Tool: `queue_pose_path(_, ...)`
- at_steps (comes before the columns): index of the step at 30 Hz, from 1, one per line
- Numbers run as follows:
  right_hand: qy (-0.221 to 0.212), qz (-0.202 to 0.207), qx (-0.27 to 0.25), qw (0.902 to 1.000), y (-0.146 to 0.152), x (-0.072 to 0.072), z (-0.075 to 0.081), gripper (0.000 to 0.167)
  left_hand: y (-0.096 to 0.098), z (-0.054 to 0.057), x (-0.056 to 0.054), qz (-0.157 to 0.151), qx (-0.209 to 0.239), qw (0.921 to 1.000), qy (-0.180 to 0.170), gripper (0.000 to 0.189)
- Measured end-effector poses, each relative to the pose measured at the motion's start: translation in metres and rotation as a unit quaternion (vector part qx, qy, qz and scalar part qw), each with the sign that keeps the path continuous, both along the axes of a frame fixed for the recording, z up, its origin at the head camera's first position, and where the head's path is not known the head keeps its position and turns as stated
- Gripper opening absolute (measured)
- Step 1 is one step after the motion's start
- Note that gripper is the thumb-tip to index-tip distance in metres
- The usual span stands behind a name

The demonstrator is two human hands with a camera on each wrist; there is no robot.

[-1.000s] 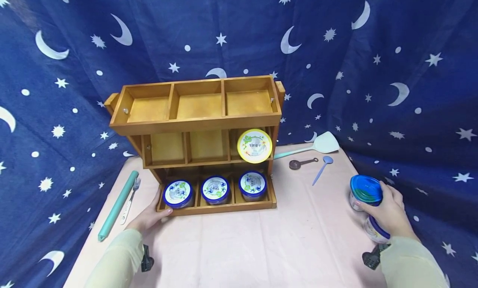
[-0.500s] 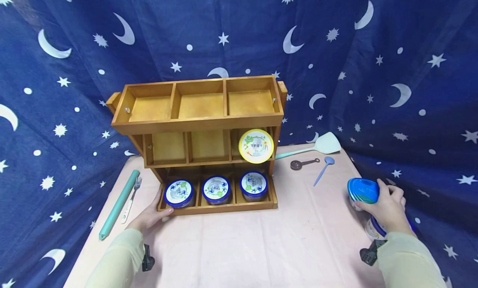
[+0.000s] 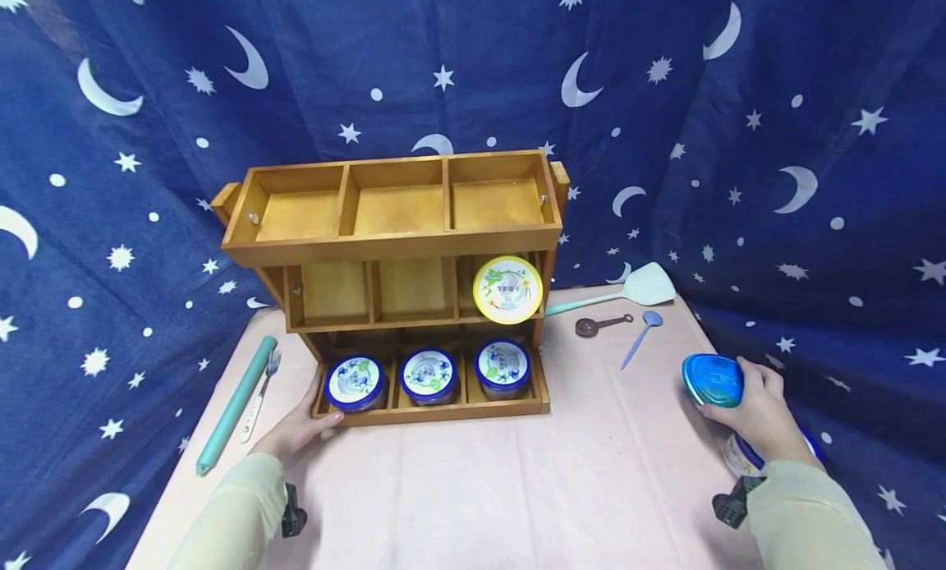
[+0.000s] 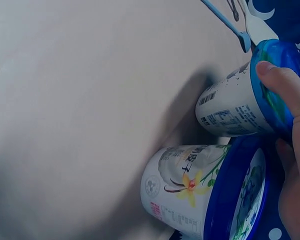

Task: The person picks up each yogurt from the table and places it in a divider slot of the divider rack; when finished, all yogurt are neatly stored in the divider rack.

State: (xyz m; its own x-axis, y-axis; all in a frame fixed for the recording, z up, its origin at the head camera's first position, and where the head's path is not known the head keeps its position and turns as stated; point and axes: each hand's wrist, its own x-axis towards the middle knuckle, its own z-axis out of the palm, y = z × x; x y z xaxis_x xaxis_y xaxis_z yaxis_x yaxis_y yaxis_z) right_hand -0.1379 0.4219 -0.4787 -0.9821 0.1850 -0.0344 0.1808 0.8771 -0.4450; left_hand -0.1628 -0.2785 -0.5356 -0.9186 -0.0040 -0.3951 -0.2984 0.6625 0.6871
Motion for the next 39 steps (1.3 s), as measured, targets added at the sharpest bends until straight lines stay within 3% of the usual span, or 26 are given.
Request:
queue_pose_path(8,0.028,0.009,-0.007,0.9995,-0.011,-0.003,0.005,0.112,0.001,-0.001,-0.001,0.003,0.007,1.0,0.002,0.113)
queue_pose_path(20,0.071,0.076,-0.028,0.9941,-0.059,-0.025,0.031,0.105,0.0,-0.001,0.001,0.011,0.015,0.9998,0.0,0.112)
queue_pose_path(28,0.072,0.097,-0.048,0.9915,-0.086,-0.032,0.046,0.105,-0.001,-0.001,0.001,0.006,0.011,0.9999,0.004,0.111)
queue_pose_path(39,0.13,0.141,-0.072,0.9789,-0.108,-0.036,0.051,0.099,-0.001,0.0,0.001,-0.005,-0.004,1.0,0.006,0.11)
